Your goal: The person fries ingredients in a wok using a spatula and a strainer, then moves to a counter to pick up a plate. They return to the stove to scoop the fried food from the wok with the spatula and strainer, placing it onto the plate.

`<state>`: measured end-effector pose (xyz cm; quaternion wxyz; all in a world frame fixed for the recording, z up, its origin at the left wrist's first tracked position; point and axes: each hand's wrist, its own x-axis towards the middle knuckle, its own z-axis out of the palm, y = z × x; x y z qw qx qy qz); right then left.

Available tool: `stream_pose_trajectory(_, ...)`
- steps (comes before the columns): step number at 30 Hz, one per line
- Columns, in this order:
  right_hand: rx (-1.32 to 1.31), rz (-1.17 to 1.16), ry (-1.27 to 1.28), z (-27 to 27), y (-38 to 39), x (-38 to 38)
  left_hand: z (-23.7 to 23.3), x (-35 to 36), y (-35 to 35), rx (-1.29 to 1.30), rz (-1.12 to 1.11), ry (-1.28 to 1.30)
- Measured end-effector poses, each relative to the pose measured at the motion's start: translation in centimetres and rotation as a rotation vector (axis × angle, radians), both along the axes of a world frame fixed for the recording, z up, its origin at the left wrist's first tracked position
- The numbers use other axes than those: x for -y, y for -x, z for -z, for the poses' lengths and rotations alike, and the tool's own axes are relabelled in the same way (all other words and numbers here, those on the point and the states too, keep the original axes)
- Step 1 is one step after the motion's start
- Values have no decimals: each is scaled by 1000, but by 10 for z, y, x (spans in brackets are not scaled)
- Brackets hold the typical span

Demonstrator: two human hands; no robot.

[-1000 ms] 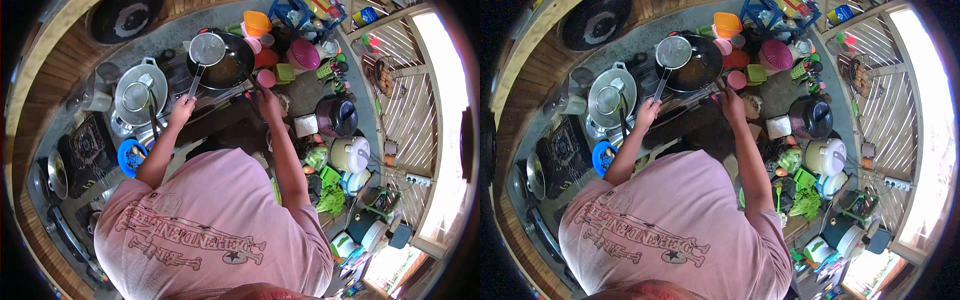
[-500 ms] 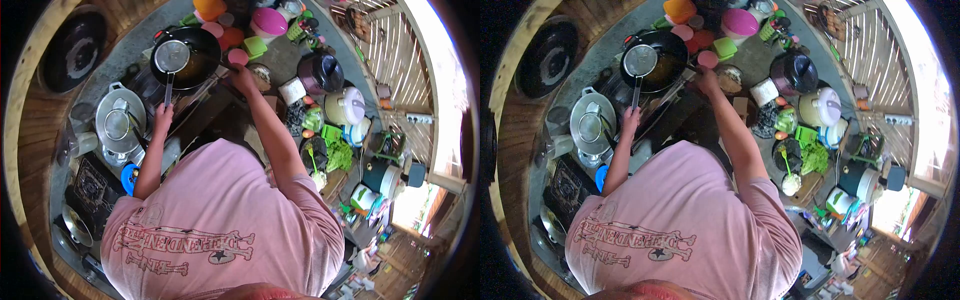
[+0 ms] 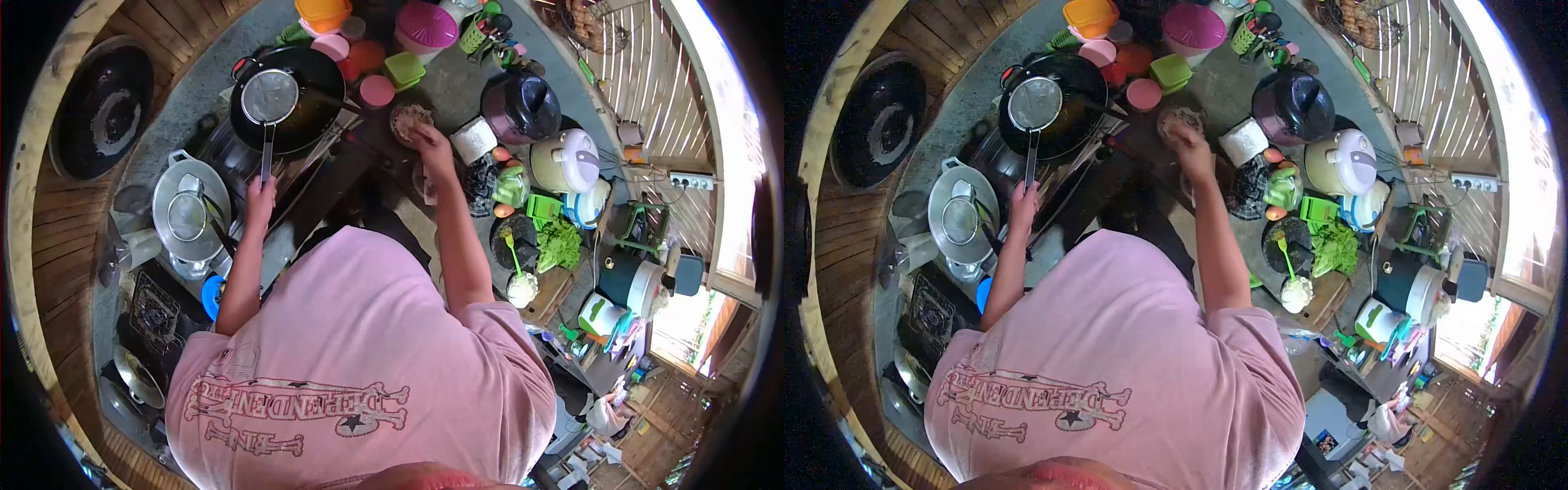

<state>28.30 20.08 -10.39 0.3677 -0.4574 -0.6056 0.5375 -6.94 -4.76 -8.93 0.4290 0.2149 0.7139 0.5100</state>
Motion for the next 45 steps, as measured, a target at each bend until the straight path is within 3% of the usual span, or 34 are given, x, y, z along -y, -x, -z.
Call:
stream_pose_trajectory(6, 288, 83, 83, 64, -64, -22, -5, 2, -5, -4, -53, 19)
stream_pose_trajectory(8, 388, 52, 33, 96, -76, -34, -9, 1, -9, -20, -64, 30)
stream_pose_trajectory(10, 522, 3, -189, 107, -79, -37, -10, -3, -15, 25, -151, 44)
stream_pose_trajectory(16, 686, -198, -275, 149, -60, -70, -32, -14, -38, 30, -272, 31)
stream_pose_trajectory(23, 799, -319, -507, 146, -10, -113, -34, -9, -69, 2, -393, 77)
stream_pose_trajectory(25, 957, -370, -567, 151, 2, -120, -35, -8, -78, 32, -412, 58)
stream_pose_trajectory(31, 1080, -637, -485, 138, 24, -130, -47, -15, -97, 16, -447, 35)
stream_pose_trajectory(35, 1038, -599, -582, 167, 25, -132, -59, -22, -103, 16, -472, 34)
stream_pose_trajectory(40, 966, -624, -370, 158, 27, -138, -57, -22, -100, -1, -497, 71)
stream_pose_trajectory(43, 950, -578, -370, 200, 23, -153, -55, -22, -96, 3, -507, 64)
stream_pose_trajectory(45, 850, -488, -398, 186, 19, -157, -55, -24, -93, -6, -496, 61)
